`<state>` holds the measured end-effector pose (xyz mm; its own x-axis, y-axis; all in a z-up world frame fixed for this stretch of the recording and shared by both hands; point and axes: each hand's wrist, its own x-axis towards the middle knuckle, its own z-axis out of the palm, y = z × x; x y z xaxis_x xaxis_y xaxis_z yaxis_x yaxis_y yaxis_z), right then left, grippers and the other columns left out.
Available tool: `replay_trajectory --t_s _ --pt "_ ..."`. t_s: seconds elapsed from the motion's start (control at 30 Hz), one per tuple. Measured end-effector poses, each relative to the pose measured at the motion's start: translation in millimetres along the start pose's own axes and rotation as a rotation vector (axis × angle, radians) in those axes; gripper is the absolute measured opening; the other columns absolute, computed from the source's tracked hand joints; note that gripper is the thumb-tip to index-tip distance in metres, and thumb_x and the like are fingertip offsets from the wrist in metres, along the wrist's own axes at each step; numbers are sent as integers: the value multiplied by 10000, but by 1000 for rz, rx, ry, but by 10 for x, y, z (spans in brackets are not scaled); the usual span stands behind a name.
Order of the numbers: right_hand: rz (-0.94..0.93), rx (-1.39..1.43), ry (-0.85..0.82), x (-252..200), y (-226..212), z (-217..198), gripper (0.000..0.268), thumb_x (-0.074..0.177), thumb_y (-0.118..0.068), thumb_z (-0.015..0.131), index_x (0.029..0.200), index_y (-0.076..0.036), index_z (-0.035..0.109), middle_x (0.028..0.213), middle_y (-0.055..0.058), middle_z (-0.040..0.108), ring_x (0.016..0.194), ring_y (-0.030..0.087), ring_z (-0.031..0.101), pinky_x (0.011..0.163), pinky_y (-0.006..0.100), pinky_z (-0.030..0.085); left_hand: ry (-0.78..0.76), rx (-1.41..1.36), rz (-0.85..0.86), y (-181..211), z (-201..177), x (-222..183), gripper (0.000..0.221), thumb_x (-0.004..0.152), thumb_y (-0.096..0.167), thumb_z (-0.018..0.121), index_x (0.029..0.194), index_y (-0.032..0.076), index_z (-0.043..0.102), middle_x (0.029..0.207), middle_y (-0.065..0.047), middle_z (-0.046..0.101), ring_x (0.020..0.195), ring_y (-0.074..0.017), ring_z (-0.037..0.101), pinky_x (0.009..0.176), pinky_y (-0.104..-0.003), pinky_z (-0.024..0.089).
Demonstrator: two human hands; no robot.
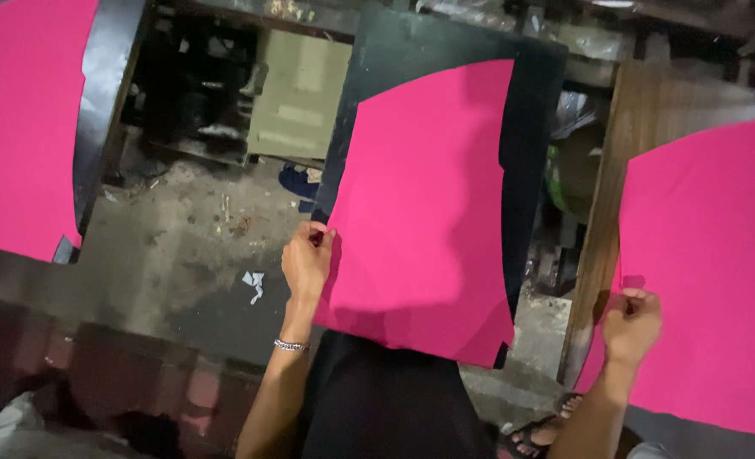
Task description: Organizing and smoothing fabric pieces on printing boards in preparation for screen printing.
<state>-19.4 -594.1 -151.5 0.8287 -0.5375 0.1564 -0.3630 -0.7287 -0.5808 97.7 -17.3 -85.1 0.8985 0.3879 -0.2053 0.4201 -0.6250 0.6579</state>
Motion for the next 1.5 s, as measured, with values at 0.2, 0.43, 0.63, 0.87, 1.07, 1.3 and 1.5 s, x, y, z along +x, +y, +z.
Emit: replay_trajectory --t_s 0.2,0.43,0.63,0.87,1.07,1.3,1.5 --pt "52 -38 -44 -3 56 -6 405 901 112 451 1136 -75 723 997 134 717 718 283 599 618 418 479 -19 -35 32 95 96 213 380 950 348 716 1281 174 643 1116 -16 781 894 -299 742 729 -482 547" --pt "-47 -212 23 -152 -107 96 269 956 22 645 1110 -138 798 1024 174 729 978 417 702 908 493 545 105 -152 67 150 207 378 202 923 164 754 1121 199 746 1006 5 796 973 -308 742 869 -452 572" --pt "-436 -57 114 -493 -1668 180 113 994 -56 723 1104 -43 747 1133 181 689 1140 374 654 1061 479 487 416 -49 415 54 144 207 130 952 120 734 1062 188 740 998 -1 732 936 -274 674 863 -419 501" --pt "-965 80 -430 -1043 -2845 1180 439 1051 -206 517 1442 -12 563 1520 200 538 1440 402 452 1164 553 346 -146 -74 1109 307 284 -233 325 1038 168 625 1318 12 680 1437 -205 617 1383 -364 538 1157 -480 414" --pt "-1118 -60 -452 -417 -2928 1699 471 1052 -215 480 1469 -2 527 1534 213 514 1452 400 452 1180 556 348 -272 230 1240 321 481 365 454 1082 282 528 1453 23 564 1536 -181 530 1480 -306 438 1249 -456 303" --pt "-1007 -143 -432 455 -3098 2080 511 1111 -243 430 1537 38 447 1598 258 418 1487 435 380 1217 573 287 -295 245 1427 801 964 1400 482 1099 258 498 1503 -5 502 1583 -185 469 1505 -312 399 1267 -464 275" --pt "-890 -182 -443 1351 -3395 2176 521 1132 -210 416 1537 117 421 1604 308 388 1496 459 346 1225 574 253 -269 180 1561 1500 1340 2192 466 1105 165 551 1494 -82 478 1556 -247 475 1485 -371 401 1263 -467 292"
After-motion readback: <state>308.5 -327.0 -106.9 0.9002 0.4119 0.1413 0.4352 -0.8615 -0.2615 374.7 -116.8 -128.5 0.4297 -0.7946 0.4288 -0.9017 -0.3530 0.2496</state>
